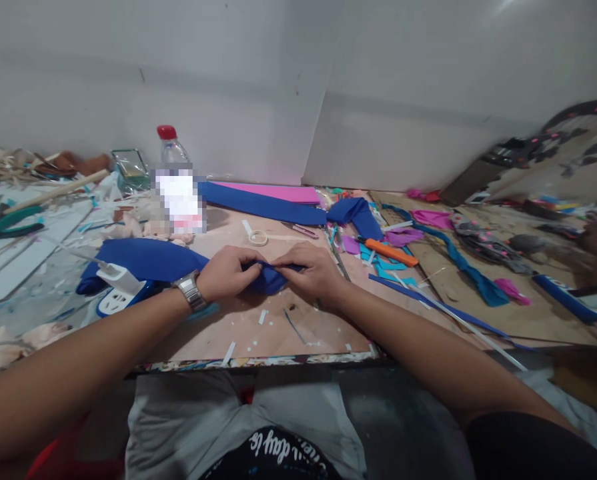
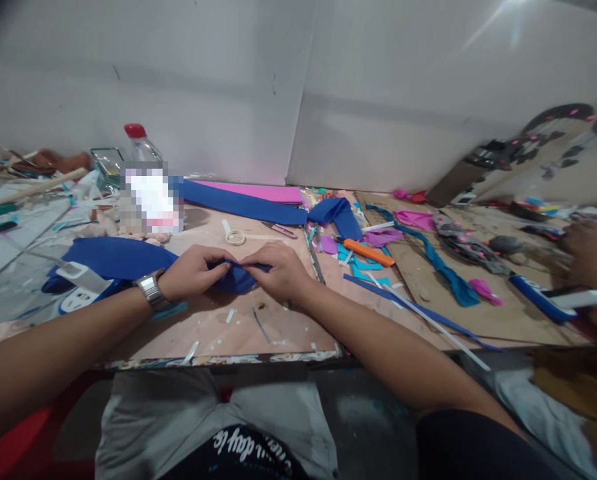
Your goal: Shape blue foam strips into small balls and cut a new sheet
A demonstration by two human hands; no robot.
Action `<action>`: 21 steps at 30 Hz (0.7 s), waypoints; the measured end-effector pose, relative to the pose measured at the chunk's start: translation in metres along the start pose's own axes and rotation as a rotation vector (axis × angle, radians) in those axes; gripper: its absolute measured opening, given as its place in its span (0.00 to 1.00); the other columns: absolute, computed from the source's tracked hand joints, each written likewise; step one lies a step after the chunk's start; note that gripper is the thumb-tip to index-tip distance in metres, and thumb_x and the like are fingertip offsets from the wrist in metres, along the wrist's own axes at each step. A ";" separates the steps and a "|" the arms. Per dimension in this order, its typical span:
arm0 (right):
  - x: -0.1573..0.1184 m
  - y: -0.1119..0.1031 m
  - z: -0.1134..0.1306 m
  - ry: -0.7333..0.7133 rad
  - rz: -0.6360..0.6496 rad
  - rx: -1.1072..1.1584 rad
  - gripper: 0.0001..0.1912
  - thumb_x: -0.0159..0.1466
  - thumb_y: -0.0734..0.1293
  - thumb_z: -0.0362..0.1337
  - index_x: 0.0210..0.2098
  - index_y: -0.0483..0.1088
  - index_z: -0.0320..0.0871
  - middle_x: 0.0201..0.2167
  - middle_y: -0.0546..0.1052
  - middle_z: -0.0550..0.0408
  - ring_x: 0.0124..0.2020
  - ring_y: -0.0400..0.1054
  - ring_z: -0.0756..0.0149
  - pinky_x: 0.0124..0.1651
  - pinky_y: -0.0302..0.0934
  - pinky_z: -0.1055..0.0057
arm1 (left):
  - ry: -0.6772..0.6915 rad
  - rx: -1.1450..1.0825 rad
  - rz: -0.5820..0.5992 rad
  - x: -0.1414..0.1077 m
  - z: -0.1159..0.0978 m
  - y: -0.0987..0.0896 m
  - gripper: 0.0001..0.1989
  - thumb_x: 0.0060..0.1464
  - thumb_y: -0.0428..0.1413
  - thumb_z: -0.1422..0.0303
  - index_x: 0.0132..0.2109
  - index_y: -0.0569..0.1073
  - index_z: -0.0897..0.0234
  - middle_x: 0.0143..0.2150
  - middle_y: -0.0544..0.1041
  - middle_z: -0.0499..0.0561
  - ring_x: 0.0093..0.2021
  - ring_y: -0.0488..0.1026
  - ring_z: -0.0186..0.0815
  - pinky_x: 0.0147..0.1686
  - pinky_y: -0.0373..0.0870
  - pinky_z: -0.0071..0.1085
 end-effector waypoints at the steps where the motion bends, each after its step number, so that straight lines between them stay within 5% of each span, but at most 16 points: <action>1: 0.000 0.000 0.000 -0.005 -0.008 -0.007 0.07 0.65 0.71 0.33 0.40 0.83 0.47 0.34 0.85 0.52 0.34 0.78 0.61 0.44 0.70 0.63 | 0.001 -0.002 -0.006 0.000 0.001 -0.001 0.13 0.60 0.53 0.69 0.44 0.83 0.61 0.40 0.85 0.50 0.39 0.80 0.38 0.43 0.73 0.34; 7: 0.000 -0.001 -0.005 0.047 -0.019 -0.034 0.07 0.65 0.71 0.34 0.40 0.83 0.48 0.35 0.86 0.54 0.36 0.79 0.62 0.46 0.71 0.64 | -0.016 -0.035 -0.041 0.001 0.004 -0.005 0.16 0.59 0.50 0.71 0.45 0.82 0.61 0.44 0.85 0.49 0.44 0.80 0.39 0.47 0.72 0.36; 15: -0.002 -0.002 -0.009 0.114 -0.029 0.010 0.08 0.65 0.71 0.32 0.41 0.84 0.48 0.37 0.86 0.55 0.38 0.81 0.63 0.46 0.72 0.69 | -0.008 -0.008 -0.237 0.001 0.002 -0.023 0.06 0.51 0.55 0.73 0.37 0.75 0.63 0.36 0.81 0.49 0.34 0.75 0.35 0.38 0.70 0.32; 21: -0.002 -0.002 -0.007 0.167 -0.011 0.045 0.08 0.65 0.71 0.32 0.41 0.83 0.47 0.38 0.86 0.55 0.38 0.81 0.63 0.46 0.73 0.69 | 0.061 -0.061 -0.216 -0.001 -0.004 -0.019 0.14 0.52 0.58 0.73 0.48 0.73 0.63 0.41 0.80 0.50 0.38 0.75 0.35 0.42 0.72 0.34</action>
Point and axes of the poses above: each hand's wrist, its own x-axis towards the middle knuckle, its own y-axis out of the palm, z = x × y, the point moved 8 cm from there along x, towards the middle knuckle
